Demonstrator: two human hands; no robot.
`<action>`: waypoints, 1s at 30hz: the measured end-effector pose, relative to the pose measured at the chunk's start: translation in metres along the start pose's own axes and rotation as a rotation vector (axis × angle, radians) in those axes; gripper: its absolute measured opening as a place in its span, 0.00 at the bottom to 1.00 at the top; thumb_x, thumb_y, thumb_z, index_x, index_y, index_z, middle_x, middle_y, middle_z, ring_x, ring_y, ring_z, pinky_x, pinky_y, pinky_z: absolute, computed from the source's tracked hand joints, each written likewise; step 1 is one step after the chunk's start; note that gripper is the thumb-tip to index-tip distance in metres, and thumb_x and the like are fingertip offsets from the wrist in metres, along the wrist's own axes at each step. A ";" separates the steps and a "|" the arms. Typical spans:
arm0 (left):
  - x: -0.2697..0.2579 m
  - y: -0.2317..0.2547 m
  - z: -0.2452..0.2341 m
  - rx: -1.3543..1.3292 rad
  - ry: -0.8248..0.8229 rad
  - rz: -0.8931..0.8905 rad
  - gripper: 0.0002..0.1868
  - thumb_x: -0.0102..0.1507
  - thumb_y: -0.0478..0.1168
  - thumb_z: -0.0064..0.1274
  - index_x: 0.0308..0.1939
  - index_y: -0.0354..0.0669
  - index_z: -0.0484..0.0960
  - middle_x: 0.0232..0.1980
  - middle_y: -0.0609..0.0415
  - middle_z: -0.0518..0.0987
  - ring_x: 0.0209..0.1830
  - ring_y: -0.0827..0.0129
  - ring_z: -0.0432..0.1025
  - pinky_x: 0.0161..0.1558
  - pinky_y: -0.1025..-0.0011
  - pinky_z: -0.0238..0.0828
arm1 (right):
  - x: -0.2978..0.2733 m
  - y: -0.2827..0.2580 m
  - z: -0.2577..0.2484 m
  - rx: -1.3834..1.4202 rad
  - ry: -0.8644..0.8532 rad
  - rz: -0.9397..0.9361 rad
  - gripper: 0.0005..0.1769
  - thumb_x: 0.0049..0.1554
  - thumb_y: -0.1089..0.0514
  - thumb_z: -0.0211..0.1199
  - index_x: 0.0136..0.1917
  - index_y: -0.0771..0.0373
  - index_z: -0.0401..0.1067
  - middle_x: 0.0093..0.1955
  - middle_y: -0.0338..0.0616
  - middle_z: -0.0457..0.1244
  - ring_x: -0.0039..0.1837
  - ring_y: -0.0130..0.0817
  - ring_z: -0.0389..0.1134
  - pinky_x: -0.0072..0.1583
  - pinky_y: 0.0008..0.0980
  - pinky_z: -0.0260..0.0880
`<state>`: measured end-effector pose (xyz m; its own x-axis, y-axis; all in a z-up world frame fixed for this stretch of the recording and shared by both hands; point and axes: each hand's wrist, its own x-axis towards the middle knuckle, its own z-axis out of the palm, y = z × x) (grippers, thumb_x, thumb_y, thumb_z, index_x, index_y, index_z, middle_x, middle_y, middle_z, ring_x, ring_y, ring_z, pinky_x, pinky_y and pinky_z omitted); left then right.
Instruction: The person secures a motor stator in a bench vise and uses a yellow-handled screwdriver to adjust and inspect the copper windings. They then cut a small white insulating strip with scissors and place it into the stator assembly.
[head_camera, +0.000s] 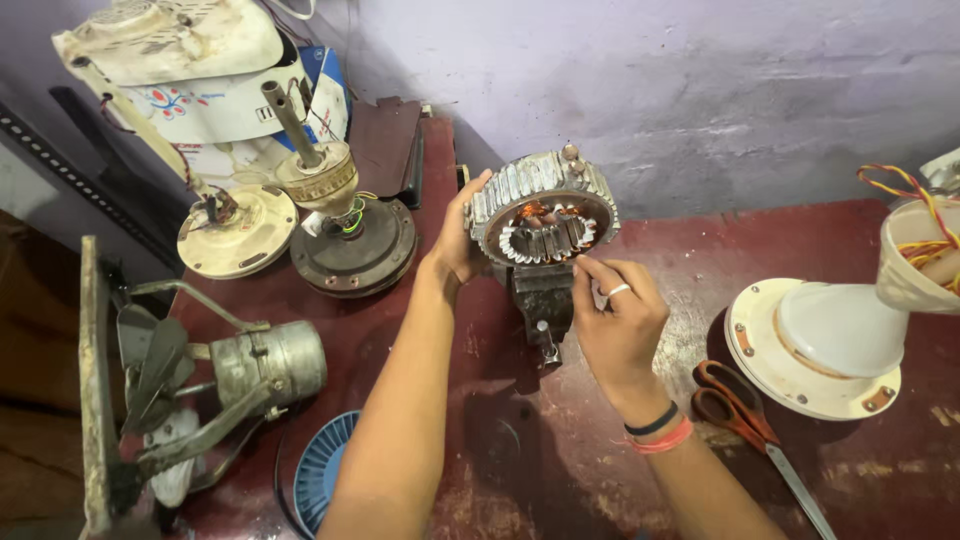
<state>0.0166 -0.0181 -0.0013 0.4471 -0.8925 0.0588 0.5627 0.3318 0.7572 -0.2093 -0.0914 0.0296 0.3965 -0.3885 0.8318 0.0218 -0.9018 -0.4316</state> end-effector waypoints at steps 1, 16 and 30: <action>0.002 0.000 -0.003 -0.022 0.011 -0.004 0.31 0.71 0.60 0.38 0.59 0.39 0.80 0.52 0.44 0.82 0.49 0.59 0.77 0.55 0.56 0.74 | 0.000 0.000 0.000 -0.001 0.003 -0.005 0.09 0.55 0.69 0.71 0.50 0.64 0.80 0.44 0.42 0.67 0.41 0.32 0.65 0.41 0.31 0.63; 0.019 -0.019 -0.032 -0.156 -0.007 0.091 0.21 0.71 0.49 0.41 0.55 0.39 0.82 0.53 0.50 0.83 0.51 0.64 0.76 0.55 0.63 0.74 | 0.004 -0.007 0.020 0.046 -0.025 0.093 0.10 0.54 0.68 0.72 0.51 0.64 0.79 0.43 0.43 0.68 0.39 0.28 0.64 0.38 0.28 0.64; 0.017 -0.017 -0.032 -0.151 -0.047 0.082 0.21 0.71 0.50 0.41 0.57 0.41 0.82 0.55 0.51 0.82 0.54 0.65 0.75 0.59 0.62 0.73 | -0.006 0.007 0.036 0.070 -0.105 0.132 0.07 0.55 0.63 0.73 0.48 0.61 0.81 0.32 0.41 0.64 0.31 0.27 0.62 0.35 0.30 0.59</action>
<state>0.0370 -0.0295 -0.0341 0.4649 -0.8727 0.1493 0.6250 0.4429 0.6428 -0.1780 -0.0887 0.0093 0.4934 -0.4777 0.7269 0.0256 -0.8273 -0.5611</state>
